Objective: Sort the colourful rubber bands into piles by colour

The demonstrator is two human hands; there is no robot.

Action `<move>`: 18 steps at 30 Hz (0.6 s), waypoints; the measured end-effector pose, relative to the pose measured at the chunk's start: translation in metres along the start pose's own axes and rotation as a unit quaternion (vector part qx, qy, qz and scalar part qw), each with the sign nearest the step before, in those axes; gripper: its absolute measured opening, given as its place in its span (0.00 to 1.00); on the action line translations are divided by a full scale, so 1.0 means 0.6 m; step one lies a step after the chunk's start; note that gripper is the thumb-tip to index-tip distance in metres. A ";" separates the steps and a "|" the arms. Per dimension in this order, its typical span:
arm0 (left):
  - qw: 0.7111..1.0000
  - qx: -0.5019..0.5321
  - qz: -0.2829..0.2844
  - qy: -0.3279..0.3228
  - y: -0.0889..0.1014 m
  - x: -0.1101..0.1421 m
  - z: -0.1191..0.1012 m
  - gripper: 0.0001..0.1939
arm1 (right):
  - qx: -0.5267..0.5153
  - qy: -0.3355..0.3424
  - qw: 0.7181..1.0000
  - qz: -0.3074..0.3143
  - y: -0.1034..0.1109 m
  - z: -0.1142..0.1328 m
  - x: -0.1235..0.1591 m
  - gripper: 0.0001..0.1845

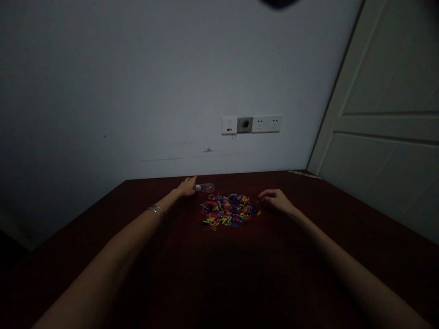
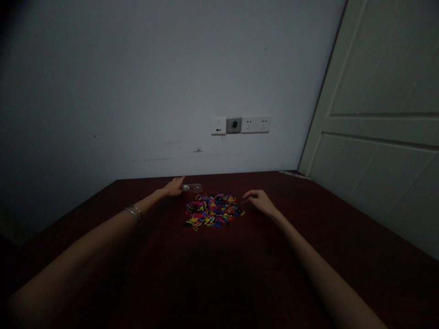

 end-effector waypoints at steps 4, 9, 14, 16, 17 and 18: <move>0.999 0.023 0.025 0.022 -0.012 -0.006 0.017 0.38 | 0.085 0.003 0.995 -0.050 0.008 -0.024 -0.015 0.14; 0.998 0.048 0.027 0.034 -0.012 -0.010 0.032 0.37 | 0.090 -0.052 0.993 -0.059 0.004 -0.059 -0.023 0.14; 0.992 0.126 0.007 0.019 -0.004 -0.012 0.045 0.33 | 0.126 -0.027 0.987 -0.094 0.009 -0.048 -0.004 0.12; 0.989 0.149 0.001 0.009 -0.001 -0.010 0.046 0.30 | 0.129 -0.018 0.987 -0.096 0.008 -0.041 0.002 0.12; 0.987 0.162 -0.001 0.006 0.000 -0.010 0.046 0.29 | 0.129 -0.018 0.987 -0.095 0.007 -0.039 0.004 0.13; 0.984 0.177 -0.002 0.005 0.002 -0.009 0.047 0.27 | 0.128 -0.020 0.987 -0.094 0.007 -0.039 0.004 0.13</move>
Point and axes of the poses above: each hand's wrist, its own x-axis away from the middle knuckle, its own y-axis out of the back of the hand, z = x × y, the point moved 8 cm from there along -x, towards the middle knuckle, and after that the axes turned 7 degrees about x, right-handed, at the moved point
